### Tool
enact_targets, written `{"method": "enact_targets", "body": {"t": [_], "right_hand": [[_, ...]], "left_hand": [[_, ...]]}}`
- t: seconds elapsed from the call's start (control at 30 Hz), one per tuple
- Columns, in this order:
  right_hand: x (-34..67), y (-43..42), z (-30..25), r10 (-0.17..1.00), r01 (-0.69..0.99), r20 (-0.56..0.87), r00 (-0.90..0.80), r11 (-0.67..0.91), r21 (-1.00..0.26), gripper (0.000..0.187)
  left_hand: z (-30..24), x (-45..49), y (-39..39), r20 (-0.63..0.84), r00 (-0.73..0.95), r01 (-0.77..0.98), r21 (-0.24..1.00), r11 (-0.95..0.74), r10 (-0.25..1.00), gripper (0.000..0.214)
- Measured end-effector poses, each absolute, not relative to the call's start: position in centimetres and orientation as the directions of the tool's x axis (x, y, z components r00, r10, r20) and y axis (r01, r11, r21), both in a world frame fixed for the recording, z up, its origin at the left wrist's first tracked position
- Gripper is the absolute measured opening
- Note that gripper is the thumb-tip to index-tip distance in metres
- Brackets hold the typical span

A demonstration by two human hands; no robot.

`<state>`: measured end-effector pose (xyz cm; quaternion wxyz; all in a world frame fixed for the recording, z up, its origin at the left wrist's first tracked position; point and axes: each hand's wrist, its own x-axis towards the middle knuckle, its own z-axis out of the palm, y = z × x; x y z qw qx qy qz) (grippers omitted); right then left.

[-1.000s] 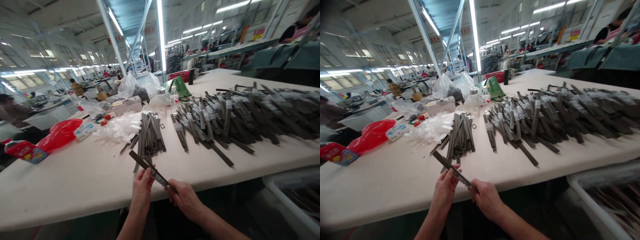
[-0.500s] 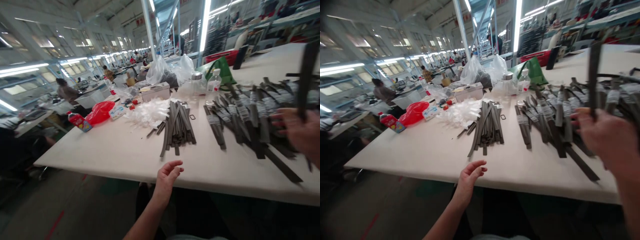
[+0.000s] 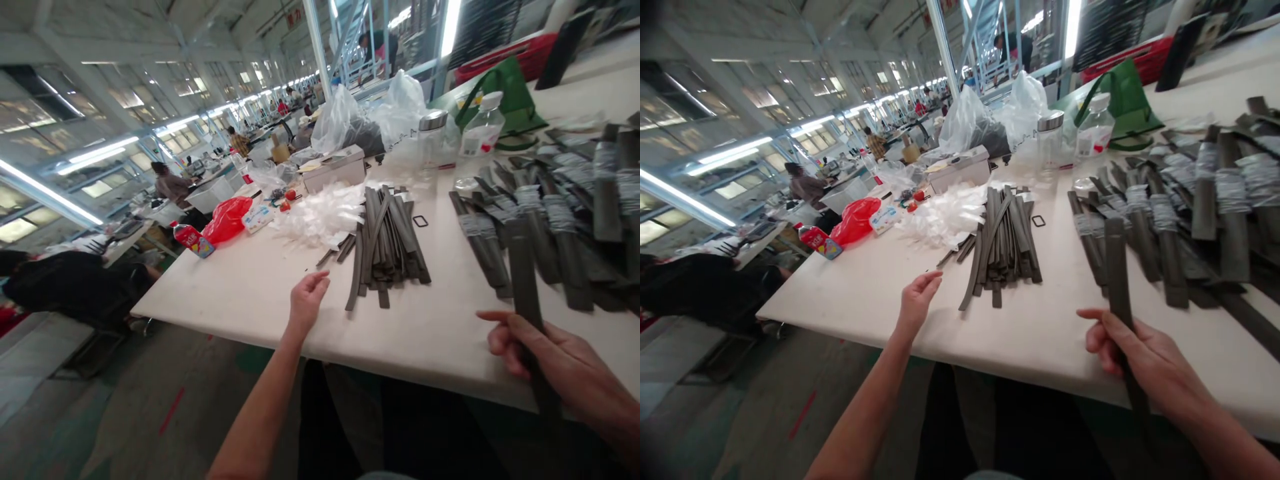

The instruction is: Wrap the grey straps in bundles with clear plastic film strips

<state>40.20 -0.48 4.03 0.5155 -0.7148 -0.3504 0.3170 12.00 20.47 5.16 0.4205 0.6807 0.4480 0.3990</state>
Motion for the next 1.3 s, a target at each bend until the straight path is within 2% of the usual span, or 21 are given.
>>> {"method": "enact_targets", "body": {"t": [0.1, 0.2, 0.37, 0.47, 0.67, 0.77, 0.87, 1.07, 1.2, 1.3], "right_hand": [[40.1, -0.5, 3.5, 0.839, 0.021, -0.220, 0.497, -0.265, -0.964, 0.062], [40.5, -0.8, 2.7, 0.829, -0.014, -0.231, 0.510, -0.260, -0.965, 0.059], [40.9, -1.0, 1.5, 0.833, -0.061, -0.231, 0.503, -0.232, -0.971, 0.053], [40.8, -0.8, 1.4, 0.828, -0.072, -0.219, 0.516, -0.212, -0.975, 0.055], [40.3, -0.5, 2.2, 0.834, -0.089, -0.203, 0.513, -0.183, -0.979, 0.059], [39.7, -0.2, 3.0, 0.855, -0.100, -0.193, 0.482, -0.166, -0.981, 0.055], [38.6, 0.9, 4.4, 0.891, -0.106, -0.159, 0.425, -0.125, -0.986, 0.053], [35.6, 4.9, 7.2, 0.946, -0.218, -0.121, 0.299, -0.055, -0.974, 0.046], [35.1, 6.2, 7.8, 0.934, -0.271, -0.074, 0.351, 0.026, -0.962, 0.040], [35.8, 6.4, 8.4, 0.906, -0.183, 0.029, 0.423, 0.116, -0.976, 0.034]], "left_hand": [[5.4, 14.4, 25.9, 0.236, 0.268, 0.477, 0.810, -0.342, 0.934, 0.028], [5.3, 17.3, 29.9, 0.287, 0.240, 0.644, 0.668, -0.373, 0.927, 0.028], [4.5, 20.2, 32.1, 0.261, 0.244, 0.655, 0.666, -0.357, 0.934, 0.009], [4.5, 20.7, 31.4, 0.270, 0.271, 0.591, 0.711, -0.382, 0.924, 0.004], [6.7, 21.0, 27.9, 0.316, 0.274, 0.384, 0.830, -0.405, 0.908, 0.018], [8.4, 21.4, 24.7, 0.313, 0.288, 0.170, 0.914, -0.370, 0.905, 0.019], [9.3, 21.7, 20.6, 0.236, 0.362, -0.054, 0.971, -0.232, 0.902, 0.023], [8.8, 21.9, 13.5, 0.142, 0.501, -0.133, 0.987, -0.087, 0.854, 0.024], [8.1, 21.4, 11.0, 0.049, 0.541, -0.155, 0.987, 0.042, 0.840, 0.029], [7.6, 20.6, 9.9, -0.053, 0.555, -0.151, 0.975, 0.163, 0.830, 0.044]]}}
